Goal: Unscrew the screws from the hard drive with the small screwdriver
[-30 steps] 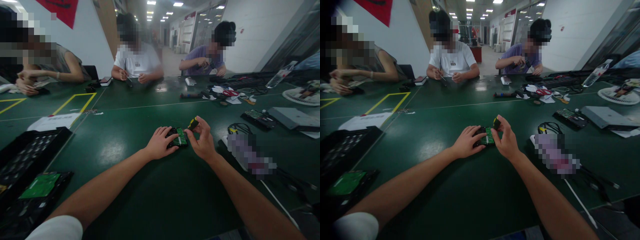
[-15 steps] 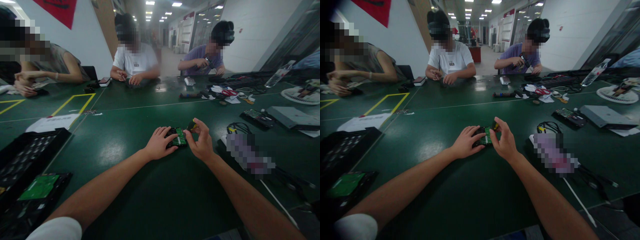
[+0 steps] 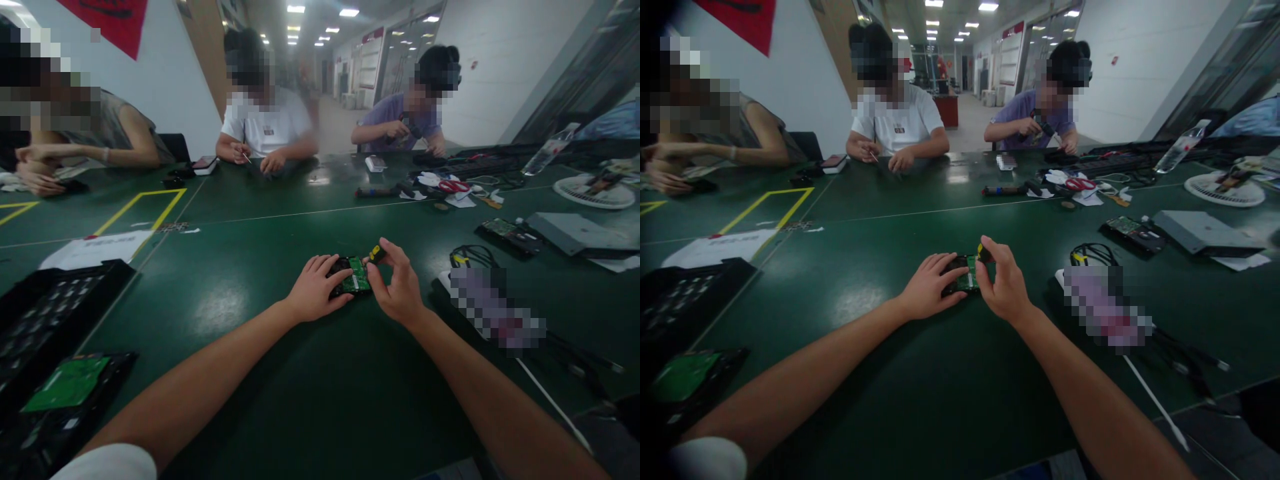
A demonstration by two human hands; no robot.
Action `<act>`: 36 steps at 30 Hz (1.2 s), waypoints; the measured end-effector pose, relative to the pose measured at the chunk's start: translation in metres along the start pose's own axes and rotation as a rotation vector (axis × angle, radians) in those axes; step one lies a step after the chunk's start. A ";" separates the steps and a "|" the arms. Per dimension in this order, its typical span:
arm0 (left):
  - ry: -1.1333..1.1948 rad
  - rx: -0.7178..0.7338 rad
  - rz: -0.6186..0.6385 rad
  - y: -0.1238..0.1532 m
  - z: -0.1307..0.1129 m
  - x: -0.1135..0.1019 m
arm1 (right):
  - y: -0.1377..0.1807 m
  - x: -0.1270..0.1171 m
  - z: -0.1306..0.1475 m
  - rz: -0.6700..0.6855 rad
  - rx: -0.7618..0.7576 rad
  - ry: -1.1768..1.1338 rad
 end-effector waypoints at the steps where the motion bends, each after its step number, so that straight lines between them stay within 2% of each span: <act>1: 0.000 0.003 0.001 0.000 0.000 0.000 | 0.000 -0.001 -0.001 -0.001 0.010 0.002; 6: 0.007 -0.001 0.005 -0.001 0.000 -0.001 | 0.001 -0.007 -0.002 -0.045 0.037 0.057; 15: 0.007 -0.002 0.016 -0.001 0.001 0.002 | -0.001 -0.007 -0.006 -0.029 0.055 0.031; 22: 0.009 -0.002 0.000 -0.001 -0.001 -0.001 | -0.002 0.000 -0.014 0.068 0.101 -0.129; 29: 0.000 -0.001 0.005 -0.001 -0.001 0.000 | 0.001 -0.009 -0.010 -0.035 0.067 -0.032; 36: 0.010 -0.002 0.004 -0.001 -0.001 -0.001 | 0.000 -0.006 -0.015 -0.012 0.108 -0.080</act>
Point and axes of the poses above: each hand's wrist, its own y-axis away from the middle knuckle, its own x-axis out of the palm, z = x × y, the point moved 10 cm from there along -y, towards the middle knuckle, and after that the axes turned 14 degrees about z, right-handed, at the moved point
